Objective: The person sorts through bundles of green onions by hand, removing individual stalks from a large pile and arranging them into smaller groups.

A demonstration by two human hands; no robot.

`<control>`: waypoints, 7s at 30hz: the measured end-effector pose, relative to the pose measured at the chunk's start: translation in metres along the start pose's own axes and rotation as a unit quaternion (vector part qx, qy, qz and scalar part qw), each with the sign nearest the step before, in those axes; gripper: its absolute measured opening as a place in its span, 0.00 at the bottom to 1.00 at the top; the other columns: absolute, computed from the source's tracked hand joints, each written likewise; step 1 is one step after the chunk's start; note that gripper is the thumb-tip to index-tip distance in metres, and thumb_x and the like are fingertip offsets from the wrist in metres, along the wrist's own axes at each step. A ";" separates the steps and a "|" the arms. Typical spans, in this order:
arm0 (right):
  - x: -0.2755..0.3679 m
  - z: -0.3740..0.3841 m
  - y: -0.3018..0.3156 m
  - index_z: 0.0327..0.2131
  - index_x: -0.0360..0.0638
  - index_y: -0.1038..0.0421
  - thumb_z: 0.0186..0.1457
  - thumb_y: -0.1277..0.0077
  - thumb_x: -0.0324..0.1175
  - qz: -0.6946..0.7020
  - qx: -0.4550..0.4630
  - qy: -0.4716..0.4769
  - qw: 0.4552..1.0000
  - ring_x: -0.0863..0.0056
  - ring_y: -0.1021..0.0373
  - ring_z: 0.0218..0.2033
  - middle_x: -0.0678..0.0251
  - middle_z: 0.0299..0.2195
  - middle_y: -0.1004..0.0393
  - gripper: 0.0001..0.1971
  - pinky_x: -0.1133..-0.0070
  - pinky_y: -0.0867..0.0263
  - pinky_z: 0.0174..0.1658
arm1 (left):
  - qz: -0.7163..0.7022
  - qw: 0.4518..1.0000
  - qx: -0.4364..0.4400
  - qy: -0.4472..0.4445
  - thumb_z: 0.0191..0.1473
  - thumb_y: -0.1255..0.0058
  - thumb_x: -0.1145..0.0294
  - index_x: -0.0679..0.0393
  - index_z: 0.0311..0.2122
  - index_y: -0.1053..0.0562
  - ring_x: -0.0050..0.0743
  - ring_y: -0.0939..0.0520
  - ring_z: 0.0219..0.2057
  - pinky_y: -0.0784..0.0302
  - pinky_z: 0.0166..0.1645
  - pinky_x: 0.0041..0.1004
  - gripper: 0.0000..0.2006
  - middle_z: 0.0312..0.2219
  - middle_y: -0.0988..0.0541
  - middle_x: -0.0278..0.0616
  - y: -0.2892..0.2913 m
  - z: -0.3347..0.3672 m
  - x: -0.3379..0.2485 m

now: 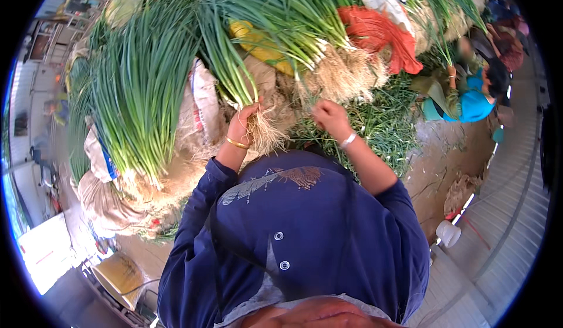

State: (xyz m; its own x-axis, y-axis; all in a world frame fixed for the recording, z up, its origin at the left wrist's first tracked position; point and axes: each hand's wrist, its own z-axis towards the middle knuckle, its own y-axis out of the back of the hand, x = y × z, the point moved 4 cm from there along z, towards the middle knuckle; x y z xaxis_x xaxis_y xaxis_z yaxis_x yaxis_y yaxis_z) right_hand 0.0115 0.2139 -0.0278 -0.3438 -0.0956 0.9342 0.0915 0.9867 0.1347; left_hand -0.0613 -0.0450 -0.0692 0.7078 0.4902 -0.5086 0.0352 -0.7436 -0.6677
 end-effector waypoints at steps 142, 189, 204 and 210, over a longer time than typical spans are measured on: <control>0.124 0.135 -0.158 0.40 0.42 0.33 0.52 0.53 0.40 -0.443 0.155 0.326 0.821 0.64 0.32 0.36 0.59 0.34 0.29 0.15 0.69 0.36 0.40 | 0.449 0.888 0.008 -0.101 0.48 0.50 0.69 0.65 0.33 0.27 0.24 0.24 0.26 0.29 0.32 0.28 0.10 0.25 0.24 0.38 -0.002 -0.036 -0.005; 0.022 0.059 -0.072 0.27 0.45 0.35 0.60 0.63 0.51 0.209 -0.117 0.044 0.970 0.86 0.42 0.19 0.76 0.19 0.37 0.19 0.86 0.45 0.23 | -0.074 0.986 0.133 0.072 0.52 0.54 0.66 0.63 0.40 0.32 0.30 0.27 0.26 0.28 0.32 0.28 0.13 0.35 0.27 0.45 -0.055 -0.042 0.006; 0.089 -0.006 -0.080 0.29 0.38 0.32 0.58 0.57 0.39 -0.200 -0.071 0.451 0.867 0.67 0.31 0.30 0.58 0.27 0.29 0.13 0.75 0.35 0.33 | -0.110 0.988 0.104 -0.003 0.50 0.53 0.64 0.63 0.36 0.31 0.32 0.26 0.24 0.29 0.30 0.26 0.13 0.24 0.27 0.43 -0.071 -0.042 0.002; 0.077 0.026 -0.084 0.27 0.47 0.40 0.62 0.63 0.44 0.494 0.039 -0.001 0.868 0.77 0.39 0.19 0.69 0.18 0.36 0.14 0.82 0.42 0.25 | -0.119 0.985 0.095 0.076 0.51 0.53 0.63 0.64 0.35 0.31 0.31 0.25 0.21 0.28 0.25 0.27 0.14 0.24 0.27 0.41 -0.065 -0.034 0.012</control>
State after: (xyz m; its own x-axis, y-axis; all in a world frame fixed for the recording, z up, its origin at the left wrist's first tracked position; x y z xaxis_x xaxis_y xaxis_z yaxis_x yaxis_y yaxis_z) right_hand -0.0465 0.1275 0.0242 -0.1348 0.8032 0.5802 0.2789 0.5926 -0.7557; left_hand -0.0308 -0.0060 -0.0133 0.7936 0.5554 -0.2485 0.0898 -0.5109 -0.8550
